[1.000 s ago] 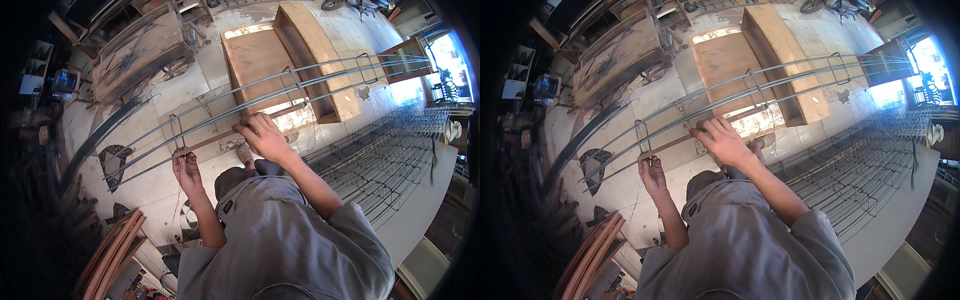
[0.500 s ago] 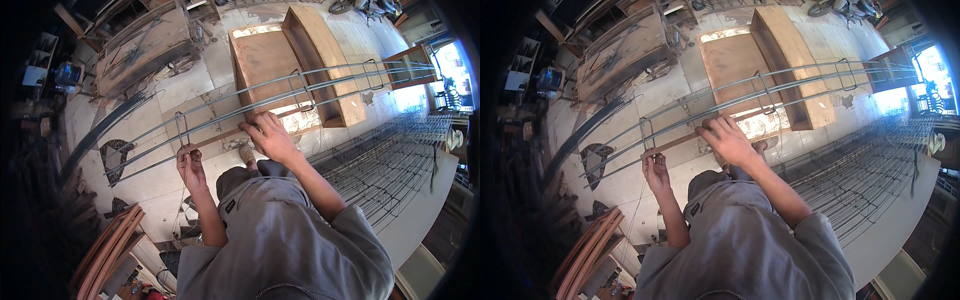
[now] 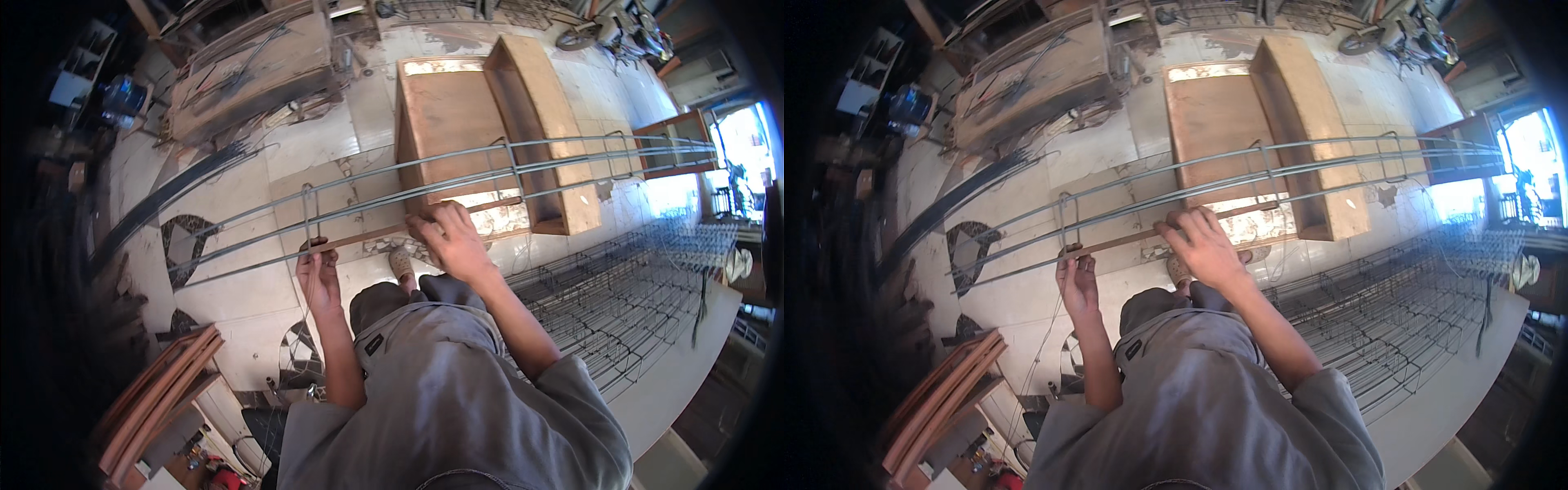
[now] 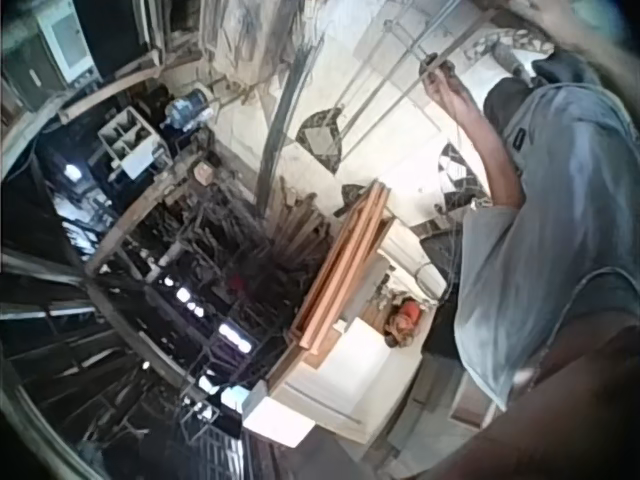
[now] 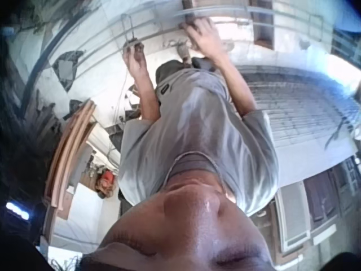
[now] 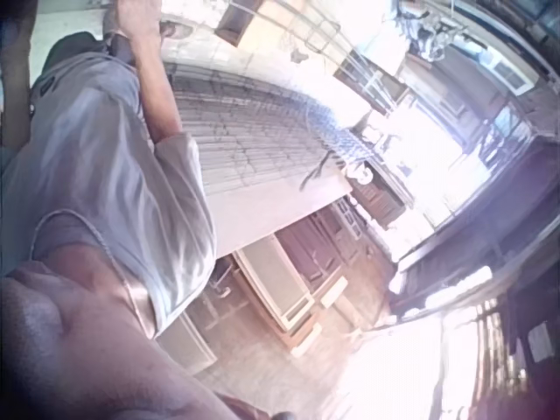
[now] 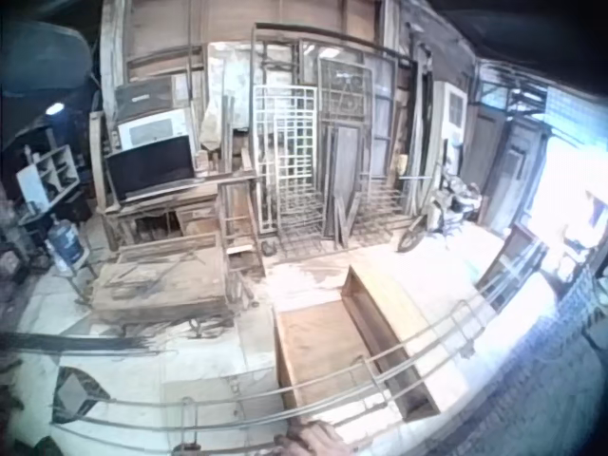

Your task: The person secures metal rods together using thin wire. They wrap the wire around the junction of three parallel rods and a perpendicular support rod, then twist the wire with their fingers to tighten the connection.

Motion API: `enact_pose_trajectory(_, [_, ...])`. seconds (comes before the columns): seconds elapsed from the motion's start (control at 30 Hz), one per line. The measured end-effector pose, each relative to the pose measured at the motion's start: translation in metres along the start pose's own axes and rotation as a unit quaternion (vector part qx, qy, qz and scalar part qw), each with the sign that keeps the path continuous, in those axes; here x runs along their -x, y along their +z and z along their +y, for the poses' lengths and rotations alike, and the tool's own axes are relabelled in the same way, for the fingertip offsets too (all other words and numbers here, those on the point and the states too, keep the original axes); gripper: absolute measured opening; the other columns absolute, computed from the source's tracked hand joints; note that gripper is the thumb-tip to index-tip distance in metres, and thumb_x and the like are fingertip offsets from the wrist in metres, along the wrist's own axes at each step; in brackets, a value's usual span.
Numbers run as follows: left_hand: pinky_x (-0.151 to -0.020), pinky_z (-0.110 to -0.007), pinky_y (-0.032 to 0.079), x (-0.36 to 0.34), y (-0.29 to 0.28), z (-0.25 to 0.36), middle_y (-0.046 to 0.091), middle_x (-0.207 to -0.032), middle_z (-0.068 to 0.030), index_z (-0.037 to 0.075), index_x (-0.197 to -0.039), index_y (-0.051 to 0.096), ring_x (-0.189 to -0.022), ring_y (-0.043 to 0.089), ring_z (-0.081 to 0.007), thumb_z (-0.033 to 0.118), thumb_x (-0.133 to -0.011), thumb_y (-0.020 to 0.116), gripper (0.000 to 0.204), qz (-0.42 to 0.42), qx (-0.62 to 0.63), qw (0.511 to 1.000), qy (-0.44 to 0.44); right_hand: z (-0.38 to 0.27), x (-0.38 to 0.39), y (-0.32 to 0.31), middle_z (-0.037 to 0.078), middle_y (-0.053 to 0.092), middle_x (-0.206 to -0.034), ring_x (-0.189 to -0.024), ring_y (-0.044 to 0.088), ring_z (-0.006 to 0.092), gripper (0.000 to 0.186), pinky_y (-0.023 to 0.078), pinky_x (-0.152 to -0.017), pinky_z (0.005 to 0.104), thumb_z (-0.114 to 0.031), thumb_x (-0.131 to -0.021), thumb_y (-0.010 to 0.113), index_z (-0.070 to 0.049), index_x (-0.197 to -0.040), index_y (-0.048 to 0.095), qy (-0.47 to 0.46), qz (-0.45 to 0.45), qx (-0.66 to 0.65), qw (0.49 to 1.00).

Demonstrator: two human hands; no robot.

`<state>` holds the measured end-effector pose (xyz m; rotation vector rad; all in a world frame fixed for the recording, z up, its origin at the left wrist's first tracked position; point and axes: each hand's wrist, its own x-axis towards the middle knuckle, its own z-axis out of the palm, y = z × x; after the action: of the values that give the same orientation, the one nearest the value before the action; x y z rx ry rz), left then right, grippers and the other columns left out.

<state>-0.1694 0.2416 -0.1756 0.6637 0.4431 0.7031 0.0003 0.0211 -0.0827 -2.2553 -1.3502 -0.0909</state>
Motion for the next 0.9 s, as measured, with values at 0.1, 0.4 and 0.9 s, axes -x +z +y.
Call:
enact_pose_trajectory(0.1, [-0.085,-0.035,0.052,-0.001,-0.001,-0.004,0.066,-0.12,-0.0178,-0.003,-0.125,0.06,-0.1,0.064,-0.0221,0.008,-0.095,0.068,0.033,-0.019,0.016,1.0,-0.007,-0.002,-0.002,-0.006,0.009,0.058,-0.115,-0.108,0.057,0.0304,0.053,0.043,-0.103,0.046,-0.005,-0.075,0.066,-0.01,-0.128,0.064,0.003,0.006,0.003,1.0])
enact_pose_trajectory(0.4, [-0.088,-0.036,0.053,0.001,0.005,-0.001,0.063,-0.124,-0.0188,-0.003,-0.126,0.058,-0.099,0.064,-0.0242,0.012,-0.098,0.064,0.033,-0.033,0.006,0.999,-0.009,-0.004,0.0,-0.001,0.01,0.058,-0.118,-0.108,0.057,0.0307,0.057,0.044,-0.1,0.0472,-0.004,-0.076,0.067,-0.011,-0.133,0.063,0.01,0.002,0.022,1.0])
enact_pose_trajectory(0.9, [-0.065,-0.029,0.054,-0.091,-0.011,-0.005,0.07,-0.116,-0.0135,0.007,-0.127,0.062,-0.079,0.062,-0.0145,0.036,-0.101,0.063,0.039,-0.009,-0.017,0.987,-0.16,-0.008,-0.004,0.002,0.014,0.061,-0.109,-0.102,0.059,0.033,0.036,0.048,-0.089,0.0431,0.003,-0.086,0.067,-0.008,-0.12,0.068,0.004,0.019,0.025,0.999])
